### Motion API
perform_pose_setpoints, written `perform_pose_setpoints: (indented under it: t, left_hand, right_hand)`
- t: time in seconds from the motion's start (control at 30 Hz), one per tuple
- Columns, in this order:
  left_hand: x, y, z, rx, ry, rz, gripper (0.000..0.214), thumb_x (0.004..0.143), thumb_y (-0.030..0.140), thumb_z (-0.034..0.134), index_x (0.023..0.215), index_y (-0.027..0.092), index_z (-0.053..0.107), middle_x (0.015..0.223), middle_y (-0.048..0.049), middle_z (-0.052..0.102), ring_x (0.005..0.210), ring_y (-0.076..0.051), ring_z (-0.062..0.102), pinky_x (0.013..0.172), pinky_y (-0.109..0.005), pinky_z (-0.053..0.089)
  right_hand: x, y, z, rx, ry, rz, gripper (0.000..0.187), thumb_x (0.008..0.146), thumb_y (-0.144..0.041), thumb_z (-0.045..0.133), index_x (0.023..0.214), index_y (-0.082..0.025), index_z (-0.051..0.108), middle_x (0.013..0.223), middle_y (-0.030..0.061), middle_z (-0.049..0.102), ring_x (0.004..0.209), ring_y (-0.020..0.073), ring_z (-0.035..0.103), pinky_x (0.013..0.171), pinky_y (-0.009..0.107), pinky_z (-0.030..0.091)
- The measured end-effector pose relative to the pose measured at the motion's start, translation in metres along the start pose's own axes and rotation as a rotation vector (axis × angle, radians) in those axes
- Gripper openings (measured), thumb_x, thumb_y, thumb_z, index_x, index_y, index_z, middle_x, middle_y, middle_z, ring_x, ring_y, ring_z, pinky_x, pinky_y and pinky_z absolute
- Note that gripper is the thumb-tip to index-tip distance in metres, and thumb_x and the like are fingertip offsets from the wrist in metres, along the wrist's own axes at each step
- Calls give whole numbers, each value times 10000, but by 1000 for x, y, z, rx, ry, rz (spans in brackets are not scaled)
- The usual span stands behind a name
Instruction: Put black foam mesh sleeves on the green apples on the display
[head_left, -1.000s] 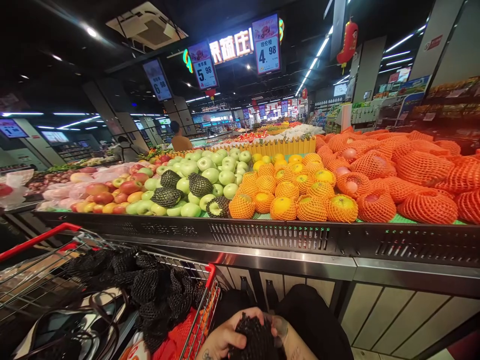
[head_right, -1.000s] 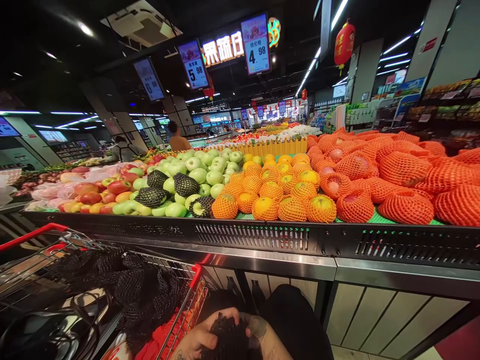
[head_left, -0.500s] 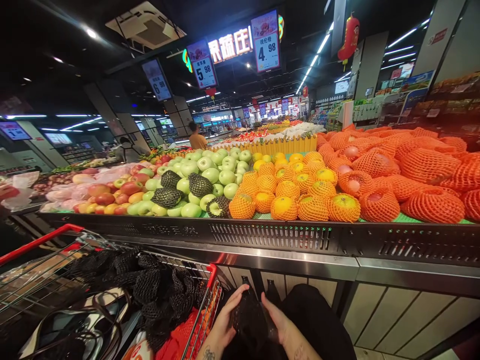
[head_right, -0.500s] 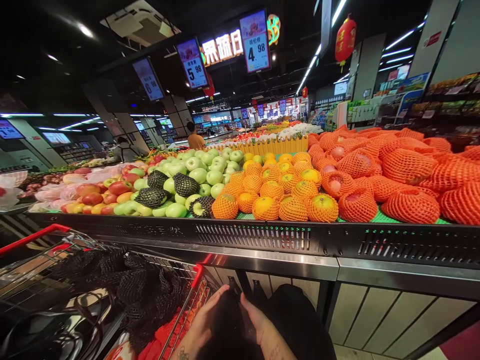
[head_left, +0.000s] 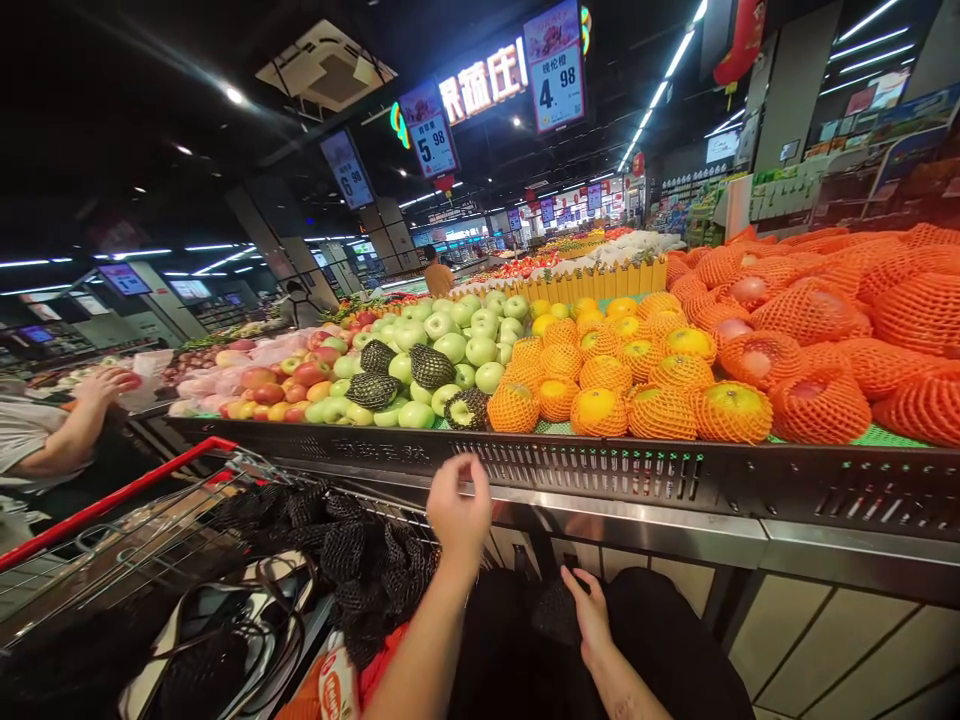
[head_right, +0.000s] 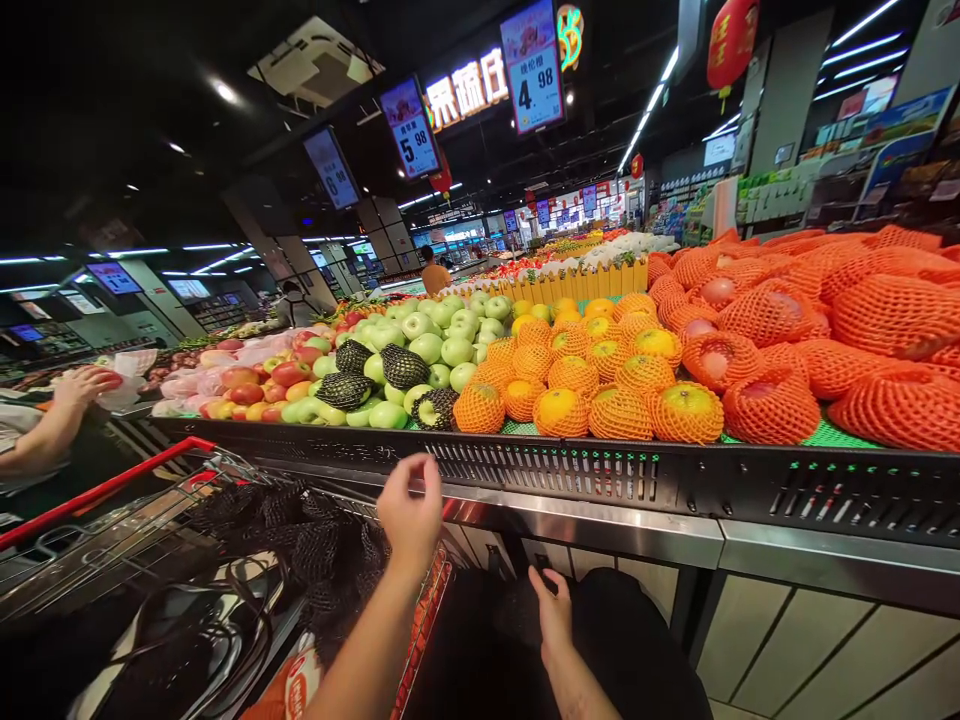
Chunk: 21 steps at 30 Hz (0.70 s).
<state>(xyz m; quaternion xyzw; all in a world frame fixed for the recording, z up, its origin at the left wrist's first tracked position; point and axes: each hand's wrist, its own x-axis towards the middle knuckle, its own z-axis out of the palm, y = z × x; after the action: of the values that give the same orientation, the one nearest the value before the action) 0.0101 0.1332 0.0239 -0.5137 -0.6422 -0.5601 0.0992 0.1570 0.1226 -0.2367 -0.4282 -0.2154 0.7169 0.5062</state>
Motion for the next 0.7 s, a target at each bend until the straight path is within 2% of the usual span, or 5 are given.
perform_pose_setpoints:
  t: [0.07,0.13,0.27,0.43,0.7]
  left_hand:
    - [62,14,17,46,24,67,184,907,295,506,979,177,628,929,-74,674,873,-219,609,827,-331,439]
    - [120,20,40,171,-77,103,204,901,273,505,1031,152,606,1037,-105,662,975,-238,594,860,-347,436]
    - [202,19,91,407,-249,87,326,890,240,533,1153,48,557,1200,-243,597,1182,-358,502,940,-448,386]
    - [241,3,127,600,-482,129,565,859,427,619,1234,16,519,1297,-316,543,1265,-443,427,996,-520,336]
    - [265,-17,140,802,-641,273,813,817,712,496,1305,60,490,1284,-296,566,1285,-468,414,1054,-567,253]
  right_hand:
    - [1,1,-2,-12,73,-1,565,540,-464,870,1007,-249,635,635,-46,711,694,231,693,720,355,520]
    - [1,1,-4,-16,103,-5,650,486,-413,896,1060,-243,642,654,-33,731,731,245,707,743,365,529]
    - [1,0,-3,-39,81,-31,516,459,-380,886,927,-212,747,661,1,748,765,288,718,767,403,534]
    - [5,-5,2,-83,52,-72,347,480,-373,850,786,-216,803,838,45,799,910,317,705,857,396,507]
    - [12,-4,5,-169,-47,-84,290,450,-359,831,705,-223,804,741,39,780,830,321,689,831,409,483]
